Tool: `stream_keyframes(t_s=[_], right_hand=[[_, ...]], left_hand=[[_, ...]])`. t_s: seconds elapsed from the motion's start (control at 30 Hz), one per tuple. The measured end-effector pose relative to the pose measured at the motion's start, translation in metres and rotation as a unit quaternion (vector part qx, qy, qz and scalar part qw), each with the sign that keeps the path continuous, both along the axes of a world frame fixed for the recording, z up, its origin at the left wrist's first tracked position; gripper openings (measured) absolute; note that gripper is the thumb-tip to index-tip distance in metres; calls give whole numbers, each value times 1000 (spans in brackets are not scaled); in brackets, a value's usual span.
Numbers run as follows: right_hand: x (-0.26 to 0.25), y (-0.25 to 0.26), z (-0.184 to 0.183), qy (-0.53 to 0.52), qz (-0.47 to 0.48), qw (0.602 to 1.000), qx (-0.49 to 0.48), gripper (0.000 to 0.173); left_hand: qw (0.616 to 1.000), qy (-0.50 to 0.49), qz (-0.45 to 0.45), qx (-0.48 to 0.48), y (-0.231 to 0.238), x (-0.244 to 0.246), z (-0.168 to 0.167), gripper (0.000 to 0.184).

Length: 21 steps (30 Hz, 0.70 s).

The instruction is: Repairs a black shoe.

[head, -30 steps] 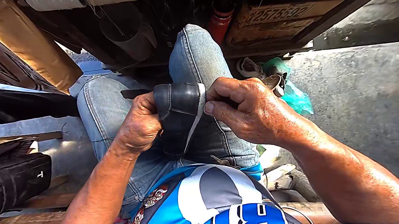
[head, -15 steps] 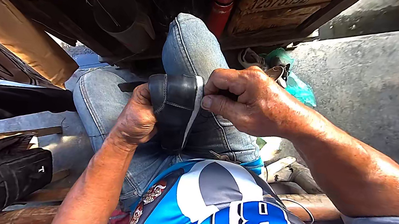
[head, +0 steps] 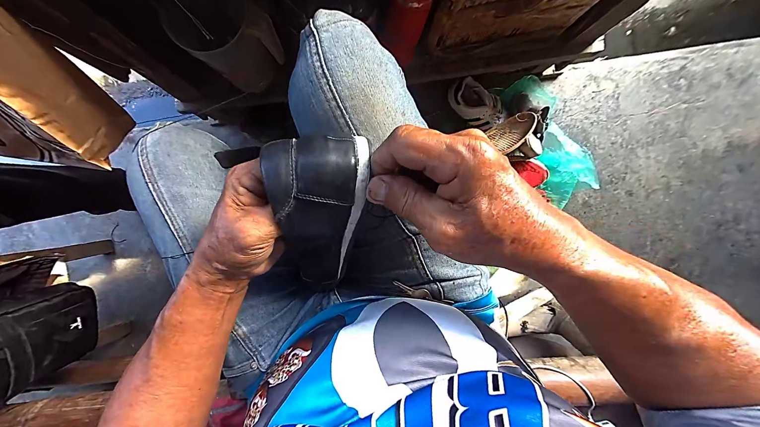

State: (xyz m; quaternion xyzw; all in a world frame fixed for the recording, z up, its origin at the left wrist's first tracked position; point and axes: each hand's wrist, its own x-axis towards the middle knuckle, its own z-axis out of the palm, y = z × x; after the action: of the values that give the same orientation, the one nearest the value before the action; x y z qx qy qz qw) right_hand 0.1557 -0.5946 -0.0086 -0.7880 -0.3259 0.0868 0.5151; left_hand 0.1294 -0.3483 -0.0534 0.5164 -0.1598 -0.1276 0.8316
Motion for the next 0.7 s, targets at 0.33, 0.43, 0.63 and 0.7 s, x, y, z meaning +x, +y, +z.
stream_keyframes(t_s=[0.33,0.43,0.63,0.7], right_hand=[[-5,-10,-16,-31,-24,999,-19,18],[2,-15,0,29,23,998,-55,16],[-12,-3,-19,0,-59,997,42,16],[-17,-2,-23,-6,-86,995,51,16]], left_hand=[[1000,8,-2,14,-5,2,4,25],[1000,3,2,24,-6,2,5,25],[1000,-6,17,25,-11,1,6,25],[1000,-4,18,24,-12,2,6,25]])
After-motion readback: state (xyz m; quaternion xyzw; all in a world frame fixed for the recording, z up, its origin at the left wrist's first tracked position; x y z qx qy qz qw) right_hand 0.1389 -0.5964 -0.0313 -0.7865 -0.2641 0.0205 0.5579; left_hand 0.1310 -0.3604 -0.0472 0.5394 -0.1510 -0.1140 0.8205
